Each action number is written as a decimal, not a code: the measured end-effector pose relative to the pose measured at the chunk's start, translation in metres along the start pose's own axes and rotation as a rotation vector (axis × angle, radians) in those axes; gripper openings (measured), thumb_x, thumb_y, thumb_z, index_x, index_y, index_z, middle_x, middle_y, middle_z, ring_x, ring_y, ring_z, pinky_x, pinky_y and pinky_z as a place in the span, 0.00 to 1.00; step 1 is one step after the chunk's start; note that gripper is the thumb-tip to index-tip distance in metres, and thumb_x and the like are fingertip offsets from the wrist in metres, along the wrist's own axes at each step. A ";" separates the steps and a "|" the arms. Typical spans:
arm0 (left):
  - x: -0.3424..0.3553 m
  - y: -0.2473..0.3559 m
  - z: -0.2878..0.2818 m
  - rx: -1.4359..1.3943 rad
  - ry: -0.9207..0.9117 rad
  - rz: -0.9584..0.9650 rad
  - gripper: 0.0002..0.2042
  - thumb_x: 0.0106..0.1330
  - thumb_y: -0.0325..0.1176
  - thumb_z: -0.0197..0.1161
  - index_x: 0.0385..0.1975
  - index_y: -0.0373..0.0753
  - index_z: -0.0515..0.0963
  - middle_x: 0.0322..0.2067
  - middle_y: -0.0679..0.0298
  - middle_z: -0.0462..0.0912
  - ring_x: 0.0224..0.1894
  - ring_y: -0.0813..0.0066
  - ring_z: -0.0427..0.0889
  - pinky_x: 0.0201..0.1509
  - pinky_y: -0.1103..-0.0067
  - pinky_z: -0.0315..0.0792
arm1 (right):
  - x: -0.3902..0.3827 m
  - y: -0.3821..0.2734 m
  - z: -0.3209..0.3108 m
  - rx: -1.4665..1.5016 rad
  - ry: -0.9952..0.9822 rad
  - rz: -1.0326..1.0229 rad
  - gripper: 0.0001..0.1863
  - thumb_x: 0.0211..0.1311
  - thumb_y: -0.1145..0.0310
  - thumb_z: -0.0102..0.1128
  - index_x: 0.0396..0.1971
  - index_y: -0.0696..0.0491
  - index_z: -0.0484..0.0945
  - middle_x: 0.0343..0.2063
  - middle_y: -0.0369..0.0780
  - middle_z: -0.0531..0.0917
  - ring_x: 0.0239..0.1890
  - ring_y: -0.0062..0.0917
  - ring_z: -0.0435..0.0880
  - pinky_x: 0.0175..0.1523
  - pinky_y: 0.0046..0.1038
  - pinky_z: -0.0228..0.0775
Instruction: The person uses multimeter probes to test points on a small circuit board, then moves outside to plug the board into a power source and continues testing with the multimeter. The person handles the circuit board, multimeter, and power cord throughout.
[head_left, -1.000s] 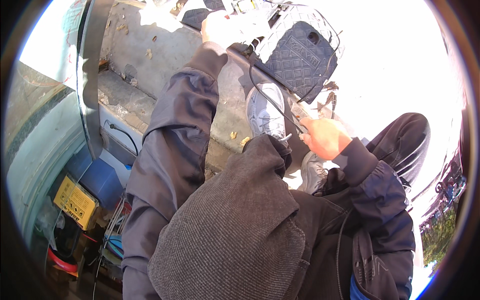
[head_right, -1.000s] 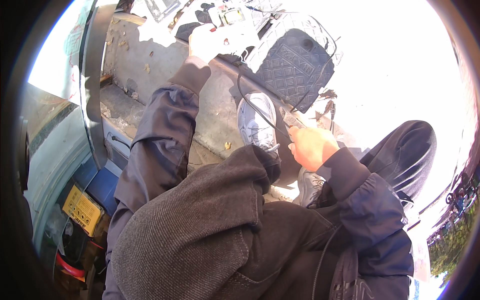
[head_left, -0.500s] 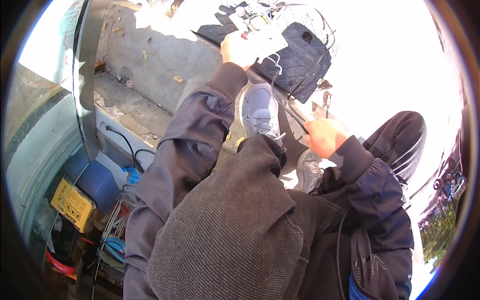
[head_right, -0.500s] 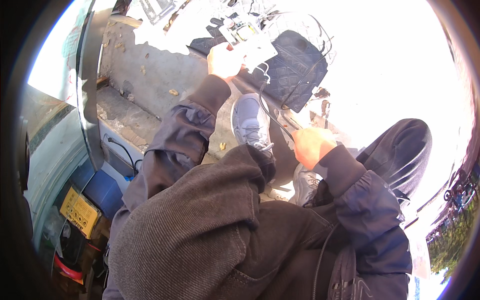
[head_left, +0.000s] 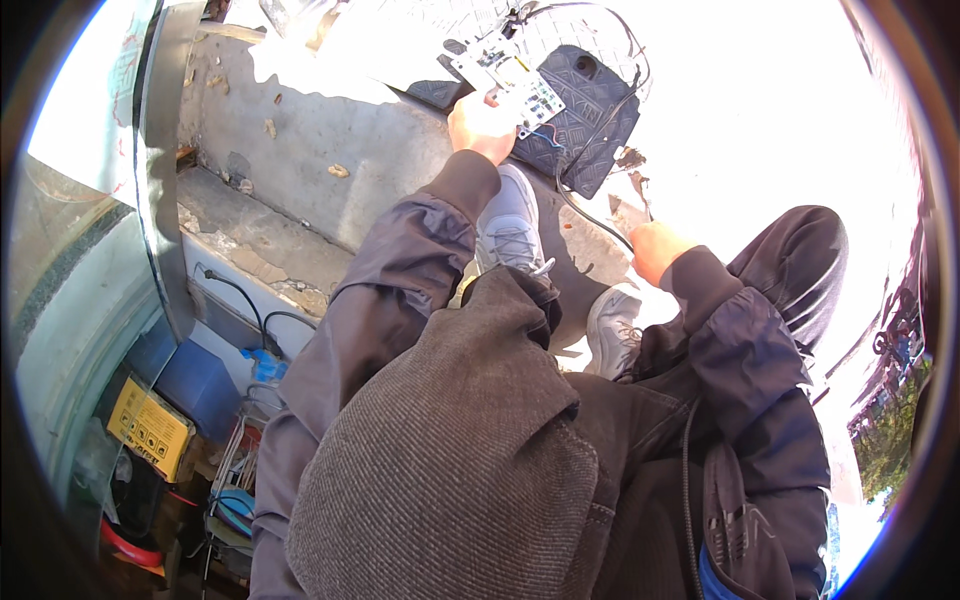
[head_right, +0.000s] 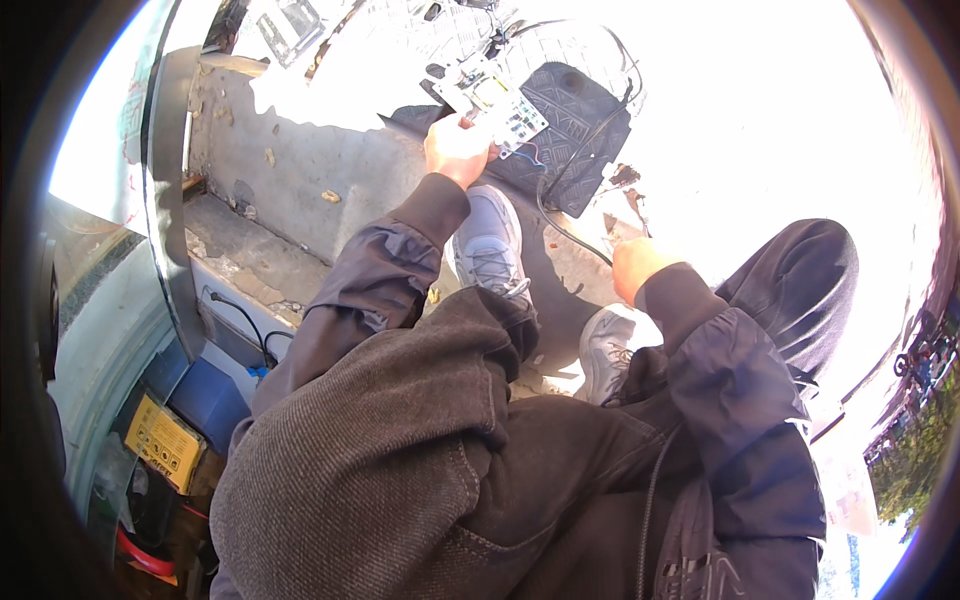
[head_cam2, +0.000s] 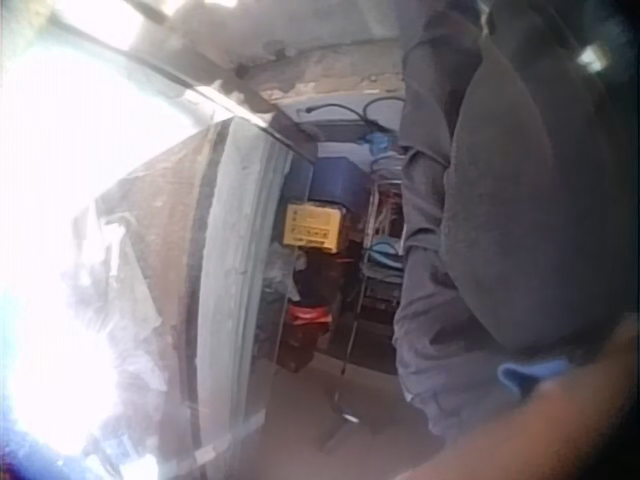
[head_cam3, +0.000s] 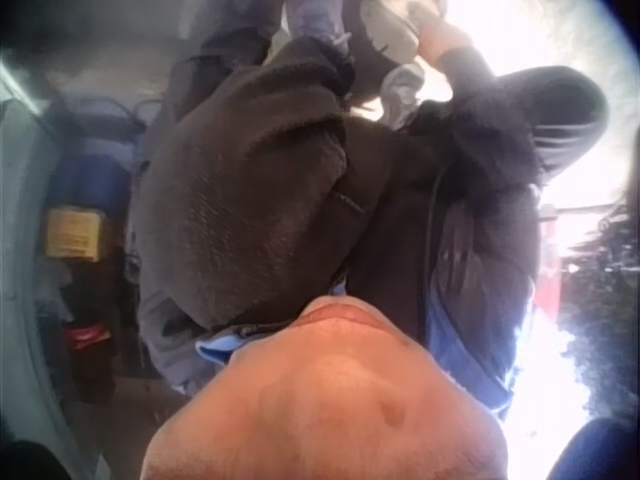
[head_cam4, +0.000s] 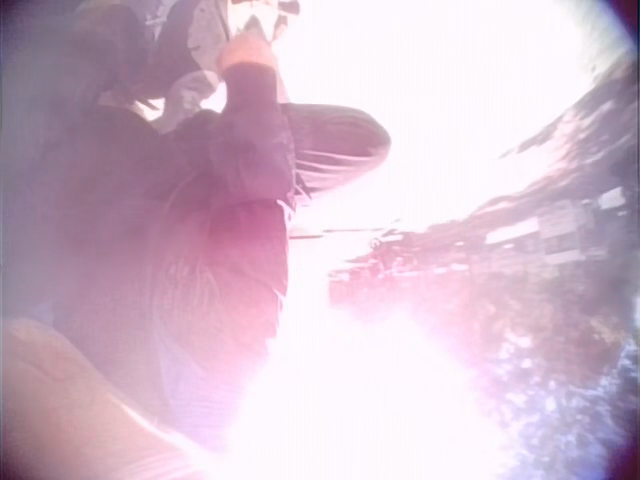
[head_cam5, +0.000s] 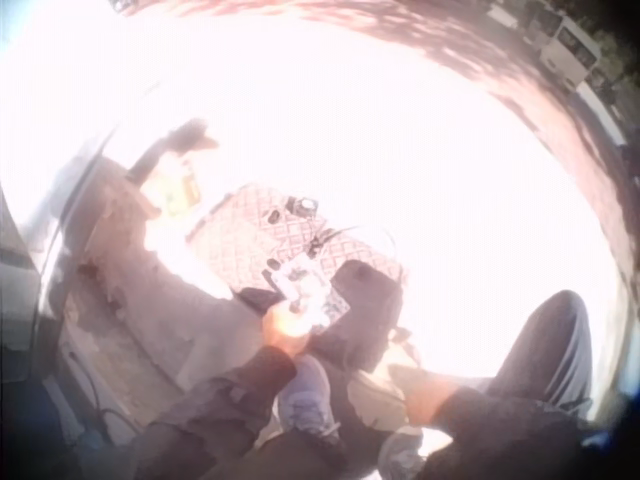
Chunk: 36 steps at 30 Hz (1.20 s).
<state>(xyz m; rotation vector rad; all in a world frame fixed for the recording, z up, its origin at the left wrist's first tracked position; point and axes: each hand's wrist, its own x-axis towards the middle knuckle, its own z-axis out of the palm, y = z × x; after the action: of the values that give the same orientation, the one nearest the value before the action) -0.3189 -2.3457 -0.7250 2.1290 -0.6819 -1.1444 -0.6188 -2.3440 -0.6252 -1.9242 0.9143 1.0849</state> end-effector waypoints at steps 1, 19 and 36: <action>-0.001 0.000 0.000 -0.043 -0.016 -0.029 0.13 0.67 0.33 0.71 0.28 0.30 0.79 0.24 0.53 0.88 0.26 0.72 0.89 0.33 0.75 0.84 | -0.001 -0.002 -0.002 0.027 -0.001 0.025 0.11 0.62 0.68 0.64 0.37 0.61 0.86 0.36 0.55 0.88 0.42 0.50 0.89 0.50 0.45 0.82; -0.079 0.014 -0.040 -0.565 -0.058 -0.136 0.19 0.72 0.38 0.70 0.20 0.44 0.69 0.15 0.68 0.74 0.15 0.80 0.72 0.20 0.81 0.64 | -0.045 -0.068 -0.063 0.044 0.136 -0.090 0.21 0.66 0.55 0.67 0.45 0.60 0.80 0.34 0.49 0.88 0.42 0.44 0.89 0.48 0.42 0.81; -0.093 0.051 -0.110 -0.729 -0.151 -0.181 0.18 0.71 0.34 0.69 0.20 0.44 0.70 0.17 0.67 0.74 0.19 0.76 0.75 0.26 0.78 0.66 | -0.066 -0.099 -0.112 0.153 -0.002 0.036 0.21 0.65 0.56 0.66 0.44 0.61 0.81 0.39 0.52 0.87 0.47 0.49 0.86 0.53 0.46 0.77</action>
<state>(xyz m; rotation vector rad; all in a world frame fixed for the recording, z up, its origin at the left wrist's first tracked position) -0.2776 -2.2866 -0.5905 1.5083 -0.0887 -1.3936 -0.5196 -2.3772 -0.5002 -1.7879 1.0049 1.0069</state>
